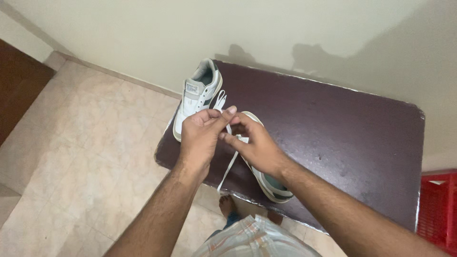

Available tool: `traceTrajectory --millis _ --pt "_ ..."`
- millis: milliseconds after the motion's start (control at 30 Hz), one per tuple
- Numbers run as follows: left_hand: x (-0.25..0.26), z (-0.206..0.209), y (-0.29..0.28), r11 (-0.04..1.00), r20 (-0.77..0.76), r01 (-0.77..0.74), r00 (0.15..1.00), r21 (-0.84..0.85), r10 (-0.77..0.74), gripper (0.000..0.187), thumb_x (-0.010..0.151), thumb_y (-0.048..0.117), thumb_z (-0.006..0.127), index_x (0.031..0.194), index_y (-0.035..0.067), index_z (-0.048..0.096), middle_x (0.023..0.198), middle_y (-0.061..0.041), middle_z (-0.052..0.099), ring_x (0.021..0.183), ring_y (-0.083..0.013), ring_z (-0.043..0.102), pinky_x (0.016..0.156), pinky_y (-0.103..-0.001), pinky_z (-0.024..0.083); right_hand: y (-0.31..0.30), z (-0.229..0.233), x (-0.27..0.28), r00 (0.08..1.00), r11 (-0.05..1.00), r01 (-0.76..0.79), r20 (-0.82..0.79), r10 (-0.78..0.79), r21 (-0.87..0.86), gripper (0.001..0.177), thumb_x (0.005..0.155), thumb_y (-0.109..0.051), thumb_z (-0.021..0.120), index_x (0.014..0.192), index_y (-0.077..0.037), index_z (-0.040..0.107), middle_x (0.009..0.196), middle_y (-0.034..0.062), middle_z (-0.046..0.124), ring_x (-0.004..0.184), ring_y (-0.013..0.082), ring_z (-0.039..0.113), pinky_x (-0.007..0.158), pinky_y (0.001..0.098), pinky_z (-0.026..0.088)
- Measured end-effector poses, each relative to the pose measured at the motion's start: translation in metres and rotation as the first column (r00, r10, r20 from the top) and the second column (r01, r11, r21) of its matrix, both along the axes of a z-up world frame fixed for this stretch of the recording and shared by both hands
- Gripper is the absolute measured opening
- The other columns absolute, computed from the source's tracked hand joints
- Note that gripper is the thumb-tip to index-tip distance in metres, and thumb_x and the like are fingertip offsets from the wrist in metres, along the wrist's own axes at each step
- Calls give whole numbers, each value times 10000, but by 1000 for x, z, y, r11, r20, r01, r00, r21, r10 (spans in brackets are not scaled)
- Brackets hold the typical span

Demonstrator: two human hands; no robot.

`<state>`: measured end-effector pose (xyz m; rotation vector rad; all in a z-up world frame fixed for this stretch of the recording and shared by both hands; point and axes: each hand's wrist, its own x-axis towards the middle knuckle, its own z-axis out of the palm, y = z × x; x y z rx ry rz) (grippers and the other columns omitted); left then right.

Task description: The person threads white shoelaces through the eyelets of a white sneaker placed on a table. They pull the laces through each eyelet in sequence, adjusting the length and tension as they work.

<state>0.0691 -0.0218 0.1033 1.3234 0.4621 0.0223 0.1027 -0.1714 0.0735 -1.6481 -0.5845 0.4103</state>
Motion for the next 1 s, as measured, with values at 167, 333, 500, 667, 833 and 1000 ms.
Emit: traceTrajectory --millis 167,333,500,667,833,1000 --pt "-5 -4 15 980 -51 -104 992 169 114 345 867 309 852 947 8 704 856 -73 746 739 -94 646 651 -223 474 -6 1 -1 945 1000 -8 -326 9 4 297 963 -234 668 1220 -86 666 815 -31 694 723 40 625 665 213 515" --pt "-13 -1 29 991 -359 -135 926 -17 119 364 831 418 771 1016 108 728 959 25 788 945 -122 710 730 -283 495 -9 -5 -3 942 1000 29 -335 -27 0 205 1012 -243 654 1009 -45 706 750 -17 654 683 43 585 591 226 448" --pt "-30 -11 12 956 -476 -16 870 -293 -131 425 883 505 687 1133 161 687 1113 -4 704 1069 -156 657 858 -379 526 -6 -5 -7 935 998 60 -348 -66 -27 199 997 -231 634 1009 -44 699 770 -8 686 689 53 611 615 235 495" --pt "-37 -19 6 897 -447 -52 879 -439 -167 381 906 435 703 1194 191 654 1095 28 684 991 -140 642 831 -353 488 -8 3 -16 923 994 49 -376 -81 -93 228 999 -243 602 1029 -45 709 806 7 710 735 62 638 691 258 556" --pt "-30 -17 20 891 -314 -155 949 -427 15 305 967 287 623 1243 159 650 1185 59 744 1002 -104 631 828 -310 503 -13 4 -25 933 998 24 -357 -40 -50 238 1009 -241 623 1036 -23 713 793 10 686 759 79 630 745 267 545" --pt "-21 -4 50 881 -235 -292 948 -373 215 296 1027 215 535 1268 56 601 1224 -66 695 1144 -200 670 950 -365 547 -26 -4 -29 913 991 50 -397 -95 -123 249 1002 -263 608 1038 -38 709 767 8 683 764 88 636 793 293 536"
